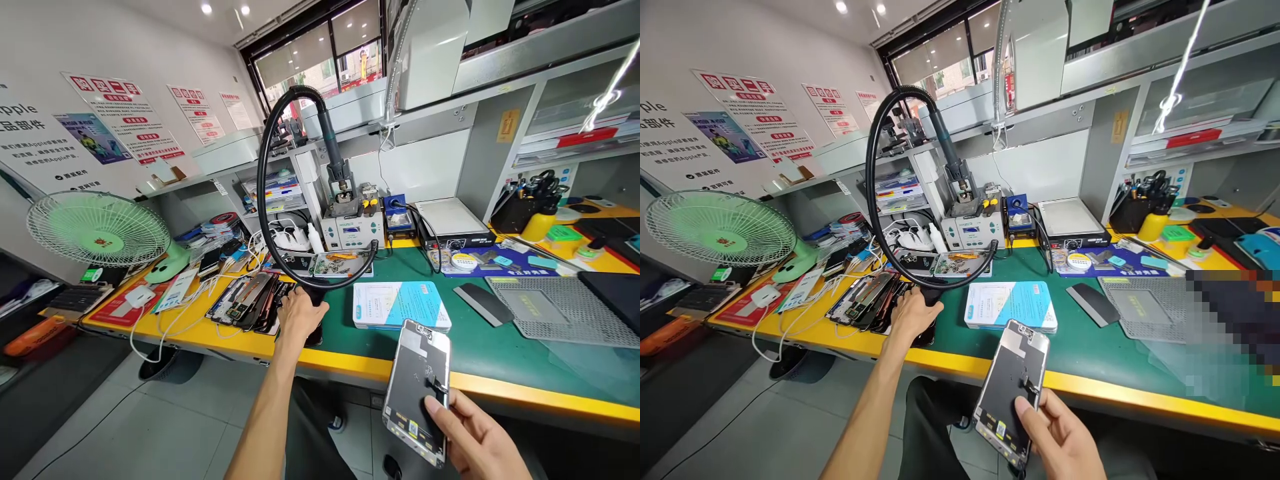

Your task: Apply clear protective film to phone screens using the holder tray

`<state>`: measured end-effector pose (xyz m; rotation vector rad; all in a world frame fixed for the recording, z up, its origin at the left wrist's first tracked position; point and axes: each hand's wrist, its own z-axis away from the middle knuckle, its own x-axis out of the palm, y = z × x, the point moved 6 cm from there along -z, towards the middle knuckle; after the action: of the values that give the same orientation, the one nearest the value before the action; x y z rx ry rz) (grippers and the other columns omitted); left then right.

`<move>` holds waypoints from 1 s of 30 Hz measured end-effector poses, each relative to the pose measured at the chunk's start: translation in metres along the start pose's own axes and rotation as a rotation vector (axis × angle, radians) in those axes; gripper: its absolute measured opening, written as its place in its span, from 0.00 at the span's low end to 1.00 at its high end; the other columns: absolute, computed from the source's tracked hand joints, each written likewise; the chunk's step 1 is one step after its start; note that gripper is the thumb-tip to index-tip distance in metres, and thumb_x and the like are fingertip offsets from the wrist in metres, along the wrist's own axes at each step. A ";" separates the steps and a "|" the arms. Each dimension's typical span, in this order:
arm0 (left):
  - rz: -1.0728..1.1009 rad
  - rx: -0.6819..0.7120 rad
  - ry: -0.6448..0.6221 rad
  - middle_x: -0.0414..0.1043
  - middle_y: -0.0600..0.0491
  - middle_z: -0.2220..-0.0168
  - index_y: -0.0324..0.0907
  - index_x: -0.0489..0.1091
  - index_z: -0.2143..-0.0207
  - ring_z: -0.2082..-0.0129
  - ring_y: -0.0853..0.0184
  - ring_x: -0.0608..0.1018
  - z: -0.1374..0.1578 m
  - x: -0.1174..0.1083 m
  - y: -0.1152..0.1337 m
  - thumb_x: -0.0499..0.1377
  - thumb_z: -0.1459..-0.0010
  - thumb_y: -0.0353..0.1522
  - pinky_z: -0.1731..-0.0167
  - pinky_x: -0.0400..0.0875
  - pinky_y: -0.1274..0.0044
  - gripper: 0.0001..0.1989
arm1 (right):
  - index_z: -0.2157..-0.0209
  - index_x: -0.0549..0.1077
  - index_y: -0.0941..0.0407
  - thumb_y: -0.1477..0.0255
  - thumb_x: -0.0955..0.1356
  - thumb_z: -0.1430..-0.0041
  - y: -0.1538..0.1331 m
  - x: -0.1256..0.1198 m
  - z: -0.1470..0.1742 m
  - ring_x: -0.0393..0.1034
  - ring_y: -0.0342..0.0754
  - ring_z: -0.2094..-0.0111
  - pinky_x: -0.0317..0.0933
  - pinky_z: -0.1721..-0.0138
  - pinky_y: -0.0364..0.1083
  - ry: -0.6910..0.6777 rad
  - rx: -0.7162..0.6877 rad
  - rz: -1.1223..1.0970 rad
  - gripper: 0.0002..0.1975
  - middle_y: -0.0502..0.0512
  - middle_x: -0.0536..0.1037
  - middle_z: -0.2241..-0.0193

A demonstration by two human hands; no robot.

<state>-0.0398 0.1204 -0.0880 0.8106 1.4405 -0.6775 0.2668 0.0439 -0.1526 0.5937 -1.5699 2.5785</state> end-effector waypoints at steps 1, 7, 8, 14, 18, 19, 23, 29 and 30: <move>-0.004 -0.003 0.004 0.73 0.30 0.46 0.30 0.67 0.47 0.44 0.43 0.73 -0.001 -0.001 -0.002 0.55 0.44 0.46 0.51 0.70 0.61 0.31 | 0.61 0.82 0.55 0.46 0.79 0.58 -0.002 -0.002 -0.001 0.71 0.50 0.71 0.68 0.74 0.41 0.016 -0.010 0.009 0.30 0.57 0.79 0.69; -0.010 0.028 0.038 0.73 0.29 0.47 0.27 0.66 0.44 0.43 0.40 0.73 0.012 -0.017 -0.006 0.57 0.42 0.51 0.48 0.69 0.59 0.37 | 0.69 0.76 0.56 0.45 0.75 0.50 -0.042 -0.013 -0.014 0.64 0.46 0.72 0.64 0.72 0.40 -0.010 -0.126 0.217 0.27 0.51 0.71 0.74; -0.004 0.047 0.064 0.72 0.29 0.45 0.27 0.65 0.43 0.42 0.40 0.72 0.018 -0.024 -0.007 0.57 0.41 0.51 0.46 0.68 0.58 0.37 | 0.70 0.75 0.56 0.45 0.74 0.49 -0.051 -0.014 -0.016 0.62 0.45 0.72 0.62 0.73 0.40 -0.029 -0.151 0.264 0.27 0.50 0.70 0.74; 0.384 0.561 0.133 0.71 0.48 0.40 0.47 0.65 0.39 0.41 0.57 0.74 0.064 -0.054 0.025 0.56 0.34 0.43 0.41 0.69 0.65 0.24 | 0.68 0.73 0.56 0.53 0.72 0.40 -0.093 -0.014 -0.033 0.66 0.45 0.70 0.64 0.68 0.41 -0.236 -0.183 0.402 0.19 0.49 0.73 0.71; 0.426 0.817 0.032 0.70 0.50 0.39 0.50 0.63 0.37 0.40 0.60 0.73 0.085 -0.048 0.056 0.58 0.35 0.36 0.39 0.70 0.67 0.23 | 0.61 0.78 0.55 0.60 0.71 0.42 -0.127 -0.023 -0.060 0.74 0.53 0.61 0.69 0.60 0.47 -0.212 -0.244 0.606 0.14 0.53 0.80 0.63; 0.417 0.835 0.037 0.70 0.49 0.39 0.48 0.63 0.38 0.40 0.59 0.73 0.087 -0.045 0.061 0.58 0.35 0.35 0.39 0.70 0.66 0.24 | 0.59 0.79 0.54 0.61 0.71 0.43 -0.138 -0.024 -0.069 0.74 0.56 0.58 0.69 0.58 0.49 -0.207 -0.274 0.662 0.14 0.54 0.81 0.60; 0.418 0.843 0.080 0.72 0.46 0.42 0.43 0.65 0.39 0.42 0.57 0.75 0.087 -0.030 0.073 0.58 0.36 0.33 0.42 0.73 0.64 0.23 | 0.52 0.80 0.52 0.67 0.72 0.47 -0.173 -0.012 -0.101 0.76 0.59 0.53 0.71 0.54 0.52 -0.333 -0.348 0.785 0.19 0.54 0.82 0.53; 0.572 0.711 0.277 0.71 0.43 0.42 0.44 0.62 0.38 0.42 0.55 0.74 0.079 -0.017 0.066 0.56 0.34 0.34 0.42 0.72 0.62 0.22 | 0.52 0.80 0.57 0.65 0.69 0.40 -0.184 0.012 -0.117 0.78 0.56 0.59 0.71 0.57 0.51 -0.394 -0.488 0.901 0.17 0.56 0.83 0.58; 0.601 0.692 0.304 0.71 0.43 0.43 0.44 0.61 0.38 0.42 0.55 0.74 0.077 -0.016 0.063 0.56 0.33 0.35 0.42 0.71 0.62 0.22 | 0.53 0.80 0.56 0.64 0.69 0.38 -0.183 0.012 -0.114 0.78 0.56 0.59 0.72 0.57 0.51 -0.319 -0.567 0.952 0.16 0.56 0.84 0.59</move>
<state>0.0562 0.0926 -0.0707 1.8618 1.1164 -0.5931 0.2685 0.2289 -0.0403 0.2105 -3.1370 2.3246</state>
